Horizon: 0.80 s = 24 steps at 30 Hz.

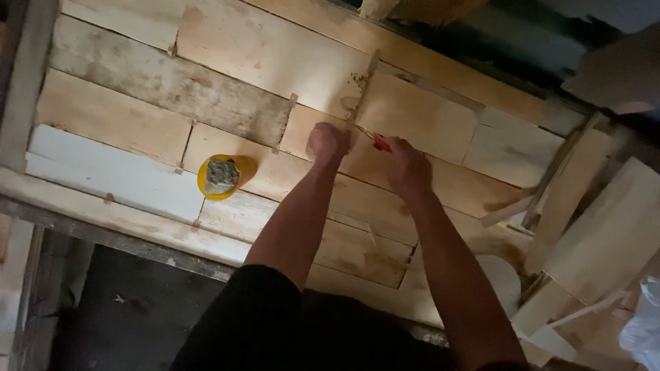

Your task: Patching and trimming wood veneer pieces on a wooden surface.

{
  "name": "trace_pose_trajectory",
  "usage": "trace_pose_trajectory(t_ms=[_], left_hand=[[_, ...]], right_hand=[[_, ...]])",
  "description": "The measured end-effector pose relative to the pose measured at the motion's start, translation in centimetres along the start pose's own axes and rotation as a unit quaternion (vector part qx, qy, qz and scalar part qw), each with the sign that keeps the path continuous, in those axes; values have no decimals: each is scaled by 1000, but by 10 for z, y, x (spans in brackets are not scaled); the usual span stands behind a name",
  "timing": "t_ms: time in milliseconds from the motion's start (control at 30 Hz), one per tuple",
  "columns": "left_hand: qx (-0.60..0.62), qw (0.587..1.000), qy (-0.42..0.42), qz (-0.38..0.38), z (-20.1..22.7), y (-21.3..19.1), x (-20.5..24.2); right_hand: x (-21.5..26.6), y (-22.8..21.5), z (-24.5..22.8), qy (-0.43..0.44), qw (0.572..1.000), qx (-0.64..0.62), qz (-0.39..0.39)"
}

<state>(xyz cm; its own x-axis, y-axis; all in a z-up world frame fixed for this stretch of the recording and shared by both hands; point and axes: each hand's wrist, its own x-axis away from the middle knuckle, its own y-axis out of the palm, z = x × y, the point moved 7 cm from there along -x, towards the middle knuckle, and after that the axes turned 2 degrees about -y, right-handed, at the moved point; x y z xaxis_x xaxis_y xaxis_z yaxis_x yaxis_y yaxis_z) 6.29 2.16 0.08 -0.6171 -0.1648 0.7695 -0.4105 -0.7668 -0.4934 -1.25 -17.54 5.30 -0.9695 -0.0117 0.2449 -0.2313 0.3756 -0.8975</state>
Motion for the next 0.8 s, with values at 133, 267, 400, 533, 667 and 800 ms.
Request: trace_pose_trajectory(t_ms=[133,267,400,533,667,800], left_hand=[[1,1000,3,0,3,1,0],[6,1000,1,0,0,2,-1],[10,1000,2,0,-2,2,-3],[14,1000,5,1,-1,4,-8],[-5,1000,4,3,-5,10,-16],[-2,1000,-21,2,-4,8,-12]], right_hand=[[-17,-6,-21,-35,999,5,12],[-25,-3,-27,-38,999,11,-15],[-26,6,-22,-63,998,13,-9],[-26,3,-28,-74,997,16,-3],[-24,4,-31,-123,991,50,31],[-28,12,-27,-129,984,120,30]])
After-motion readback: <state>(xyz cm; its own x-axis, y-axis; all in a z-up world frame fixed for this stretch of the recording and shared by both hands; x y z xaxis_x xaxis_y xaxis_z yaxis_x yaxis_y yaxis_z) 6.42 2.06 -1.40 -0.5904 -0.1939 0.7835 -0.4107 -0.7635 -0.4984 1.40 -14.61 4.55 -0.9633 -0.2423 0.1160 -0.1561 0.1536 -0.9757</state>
